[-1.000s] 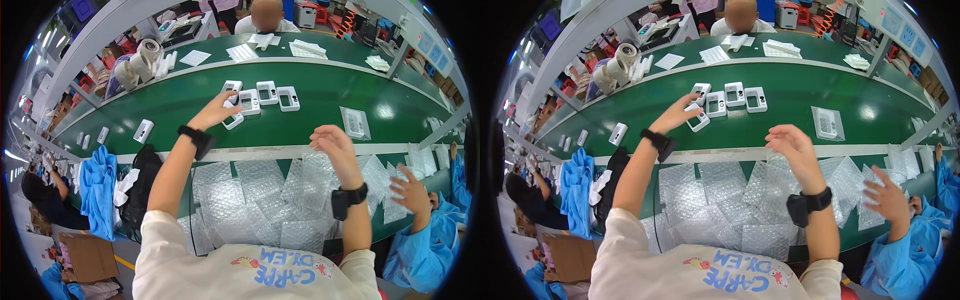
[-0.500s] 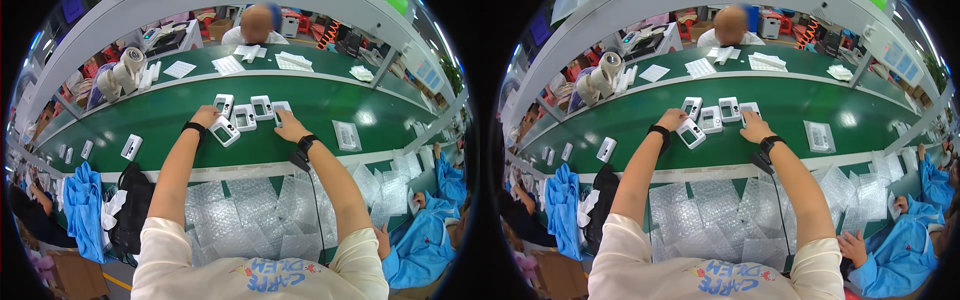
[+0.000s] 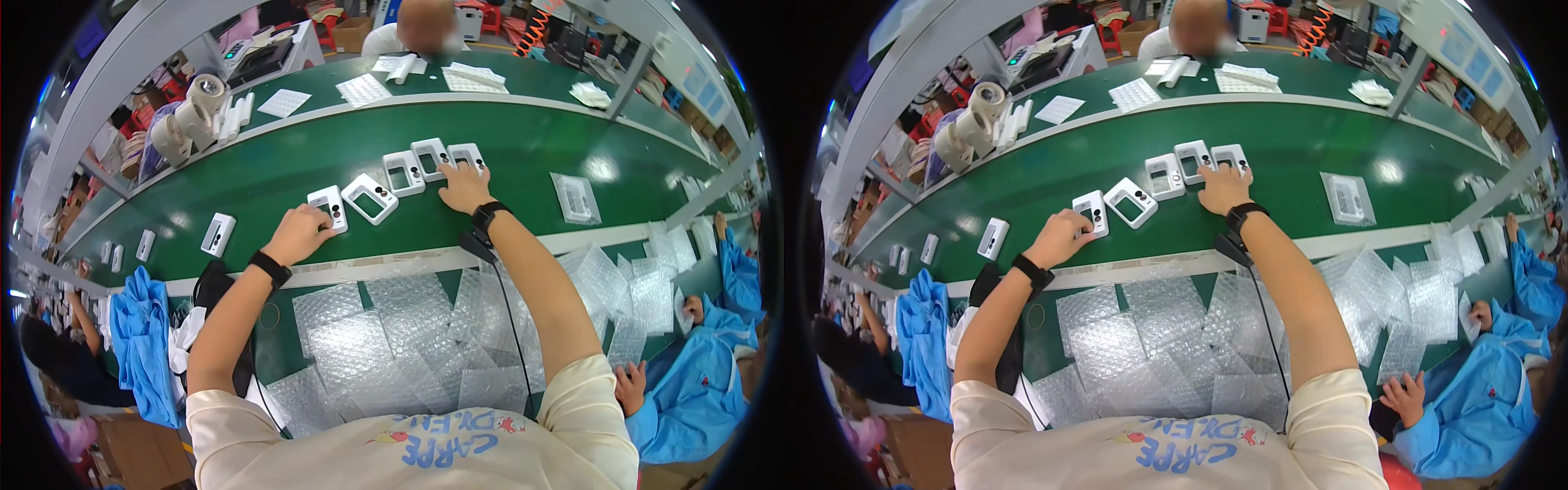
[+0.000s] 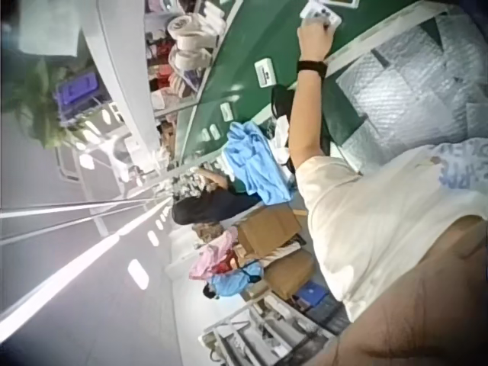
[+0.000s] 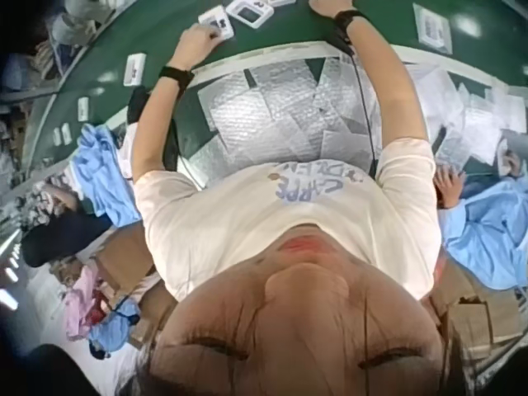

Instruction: Packaging small electronic components into bubble wrap protective bags at a production line.

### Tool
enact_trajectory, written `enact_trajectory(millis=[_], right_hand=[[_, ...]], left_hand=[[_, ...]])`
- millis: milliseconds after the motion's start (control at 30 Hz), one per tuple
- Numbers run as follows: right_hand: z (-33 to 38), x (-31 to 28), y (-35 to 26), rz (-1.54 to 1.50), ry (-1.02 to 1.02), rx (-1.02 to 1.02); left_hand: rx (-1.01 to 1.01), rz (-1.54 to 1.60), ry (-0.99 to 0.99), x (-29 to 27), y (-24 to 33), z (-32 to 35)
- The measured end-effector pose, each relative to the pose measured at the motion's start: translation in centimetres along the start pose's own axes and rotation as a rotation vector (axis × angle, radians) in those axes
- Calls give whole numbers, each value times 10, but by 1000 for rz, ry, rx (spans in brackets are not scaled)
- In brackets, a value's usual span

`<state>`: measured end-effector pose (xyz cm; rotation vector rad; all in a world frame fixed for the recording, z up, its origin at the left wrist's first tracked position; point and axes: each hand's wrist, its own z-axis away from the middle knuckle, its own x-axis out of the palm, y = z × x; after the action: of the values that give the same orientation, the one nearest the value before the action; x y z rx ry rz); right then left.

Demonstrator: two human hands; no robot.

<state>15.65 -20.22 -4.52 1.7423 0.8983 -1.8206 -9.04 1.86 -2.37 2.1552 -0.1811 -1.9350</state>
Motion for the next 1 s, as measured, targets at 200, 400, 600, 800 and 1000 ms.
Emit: enact_trajectory(millis=[200, 400, 600, 800, 1000], right_hand=[[8, 2, 6, -50, 75, 16], [14, 17, 0, -150, 312, 49], [25, 12, 6, -186, 184, 79], [26, 12, 2, -110, 214, -3], [28, 22, 0, -210, 352, -71]], left_hand=[[3, -137, 222, 44, 60, -41], [42, -128, 74, 70, 26, -67], [18, 124, -34, 50, 33, -73], [108, -193, 164, 56, 76, -109], [-253, -85, -105, 53, 111, -138]])
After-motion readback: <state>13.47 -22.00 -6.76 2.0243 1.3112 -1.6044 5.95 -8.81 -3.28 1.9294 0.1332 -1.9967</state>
